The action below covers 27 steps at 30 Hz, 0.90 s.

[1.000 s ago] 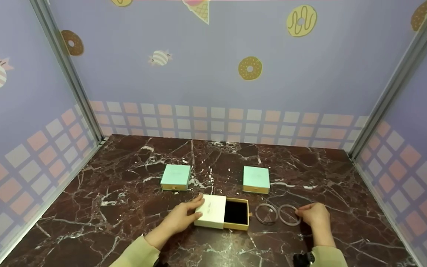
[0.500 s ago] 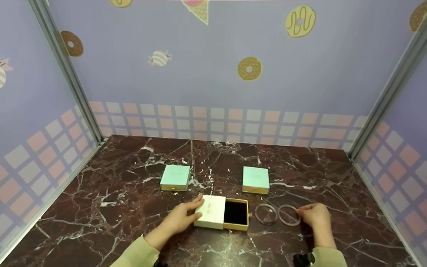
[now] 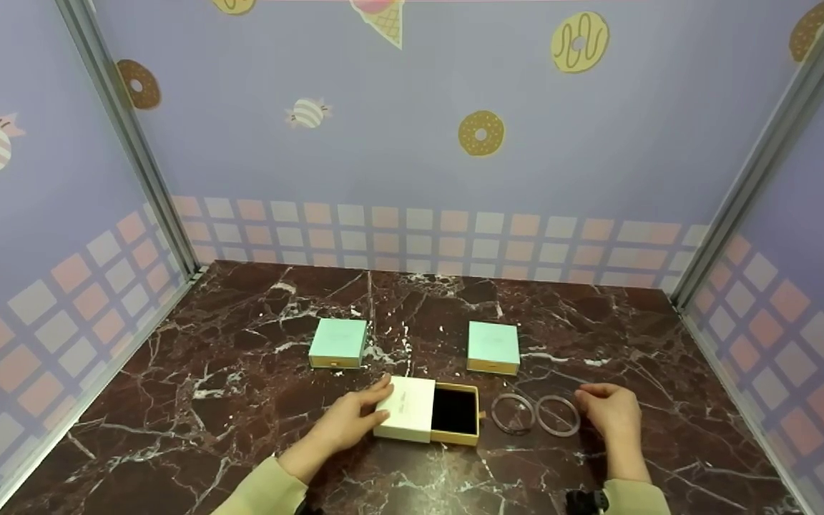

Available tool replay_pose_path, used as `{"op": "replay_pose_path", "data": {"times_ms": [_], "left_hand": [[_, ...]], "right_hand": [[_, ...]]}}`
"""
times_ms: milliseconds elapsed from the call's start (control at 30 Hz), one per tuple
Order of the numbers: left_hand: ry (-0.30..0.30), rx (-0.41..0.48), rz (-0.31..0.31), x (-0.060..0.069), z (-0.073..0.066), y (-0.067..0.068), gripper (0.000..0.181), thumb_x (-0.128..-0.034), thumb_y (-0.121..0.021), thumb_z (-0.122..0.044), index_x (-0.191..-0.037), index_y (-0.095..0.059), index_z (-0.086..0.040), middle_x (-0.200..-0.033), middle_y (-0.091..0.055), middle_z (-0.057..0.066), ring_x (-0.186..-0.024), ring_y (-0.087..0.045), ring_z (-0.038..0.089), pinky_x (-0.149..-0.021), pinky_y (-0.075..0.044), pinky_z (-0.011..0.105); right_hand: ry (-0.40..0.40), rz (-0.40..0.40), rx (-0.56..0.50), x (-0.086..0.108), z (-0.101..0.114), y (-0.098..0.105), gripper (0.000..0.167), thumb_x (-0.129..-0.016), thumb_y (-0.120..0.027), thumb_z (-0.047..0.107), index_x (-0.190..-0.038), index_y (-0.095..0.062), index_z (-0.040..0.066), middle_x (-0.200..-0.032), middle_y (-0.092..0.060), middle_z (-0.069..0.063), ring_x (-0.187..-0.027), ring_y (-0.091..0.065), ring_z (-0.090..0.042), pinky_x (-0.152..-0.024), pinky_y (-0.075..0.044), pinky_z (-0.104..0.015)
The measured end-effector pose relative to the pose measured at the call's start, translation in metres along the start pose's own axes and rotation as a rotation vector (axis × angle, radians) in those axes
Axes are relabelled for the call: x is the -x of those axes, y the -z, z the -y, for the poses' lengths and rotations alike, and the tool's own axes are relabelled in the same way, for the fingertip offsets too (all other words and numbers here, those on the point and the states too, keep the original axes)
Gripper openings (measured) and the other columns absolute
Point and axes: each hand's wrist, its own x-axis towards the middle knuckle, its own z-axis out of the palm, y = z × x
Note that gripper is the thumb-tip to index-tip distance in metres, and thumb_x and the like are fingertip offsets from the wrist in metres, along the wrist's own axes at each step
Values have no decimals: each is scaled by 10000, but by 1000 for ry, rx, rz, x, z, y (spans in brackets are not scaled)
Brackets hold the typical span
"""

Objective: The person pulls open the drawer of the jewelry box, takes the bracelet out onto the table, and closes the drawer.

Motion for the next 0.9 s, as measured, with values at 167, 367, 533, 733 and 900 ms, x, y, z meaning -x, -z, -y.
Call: {"op": "replay_pose_path", "data": {"times_ms": [167,367,533,733,900], "left_hand": [[6,3,8,0,0,0,510,-998,-655,-136,-1472,-530,8,-1629,-406,144,-1467,-417,462,-1233,-290,644],[22,11,15,0,-2,1,510,-1007,-651,-139,-1480,-524,3,-1636,-403,137,-1479,-411,445,-1226,-339,590],[24,6,14,1,-1,0,510,-1007,-652,-143,-1480,-525,0,-1634,-408,135,-1481,-408,446,-1227,-333,597],[26,-1,12,0,-1,0,511,-1006,-652,-149,-1480,-527,-6,-1632,-411,128,-1478,-408,455,-1232,-312,619],[24,-1,13,0,-1,0,507,-1009,-647,-150,-1479,-528,-4,-1632,-409,131,-1476,-411,454,-1239,-286,638]], "right_hand": [[11,0,-2,2,4,-2,399,-991,-686,187,-1244,-671,-120,-918,-742,75,-725,-622,75,-690,-600,-166],[0,24,-46,4,10,-6,406,-1002,-675,179,-1271,-652,-125,-855,-738,109,-751,-669,43,-705,-610,-178],[5,42,-51,6,14,-9,412,-1004,-672,175,-1282,-645,-127,-855,-748,96,-759,-678,24,-704,-613,-188],[15,93,-97,8,17,-14,409,-1001,-673,146,-1286,-636,-145,-866,-770,85,-774,-711,5,-704,-611,-182],[17,143,-112,10,20,-18,430,-1005,-675,166,-1314,-625,-129,-909,-779,92,-795,-707,20,-729,-604,-164]]}}
